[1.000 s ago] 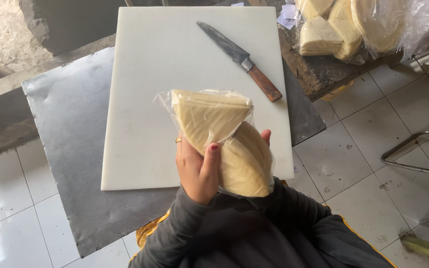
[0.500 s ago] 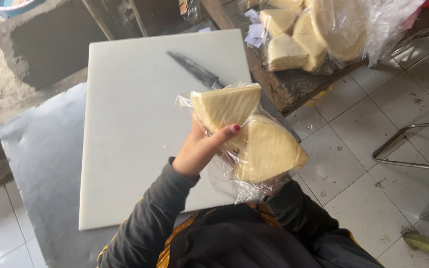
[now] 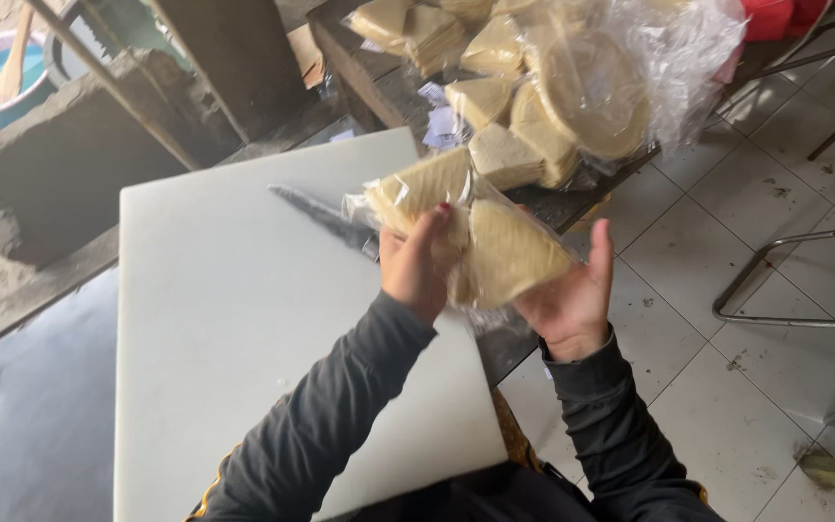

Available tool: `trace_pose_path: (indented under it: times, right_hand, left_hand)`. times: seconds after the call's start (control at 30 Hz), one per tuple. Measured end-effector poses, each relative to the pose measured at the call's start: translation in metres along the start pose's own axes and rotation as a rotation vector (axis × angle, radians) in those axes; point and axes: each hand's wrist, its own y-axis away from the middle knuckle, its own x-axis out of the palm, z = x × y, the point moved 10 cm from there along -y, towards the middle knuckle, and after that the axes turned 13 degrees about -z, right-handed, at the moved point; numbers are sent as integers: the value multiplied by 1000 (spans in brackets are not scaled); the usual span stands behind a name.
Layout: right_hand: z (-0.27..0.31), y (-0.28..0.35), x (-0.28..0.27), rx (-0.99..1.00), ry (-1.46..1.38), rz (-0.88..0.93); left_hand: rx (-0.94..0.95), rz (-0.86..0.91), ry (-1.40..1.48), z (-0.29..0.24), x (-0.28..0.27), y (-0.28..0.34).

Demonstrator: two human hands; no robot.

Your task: The person separates thin round dough sheets, stacks them, and uses a knife to cut the stack into quarters on a white cutting board. The person then places the cut pieces into a clear plastic bag and sets the bag aside.

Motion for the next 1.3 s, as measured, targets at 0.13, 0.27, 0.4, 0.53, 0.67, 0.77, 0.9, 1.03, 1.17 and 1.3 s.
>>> trace_pose_path:
  times: [0.13, 0.27, 0.4, 0.53, 0.67, 0.77, 0.9, 1.03, 1.17, 1.3]
  right_hand:
    - [57, -28, 1, -490, 315, 73]
    - [104, -96, -8, -676, 569, -14]
    - [136, -149, -18, -781, 1173, -288]
    - [178, -150, -51, -722, 1459, -573]
    - [202, -139, -26, -1247, 1991, -401]
    - [204, -155, -39, -1247, 2074, -333]
    - [218, -166, -48, -1358, 2154, -390]
    - [251, -147, -39, -1631, 1794, -396]
    - [283, -148, -18, -1651, 1704, -313]
    - [333, -171, 23, -1704, 1727, -392]
  left_hand:
    - [6, 11, -39, 37, 18, -93]
    - [112, 63, -88, 86, 33, -199]
    - [157, -141, -498, 131, 4, -299]
    - [311, -149, -1050, 127, -2, -337]
    - [384, -92, -1529, 111, 26, -307]
    - [391, -208, -1860, 92, 46, -277]
    - [206, -63, -1800, 75, 51, -266]
    - [240, 136, -1831, 44, 58, -246]
    - [473, 281, -1761, -8, 61, -168]
    - [442, 276, -1654, -77, 26, -62]
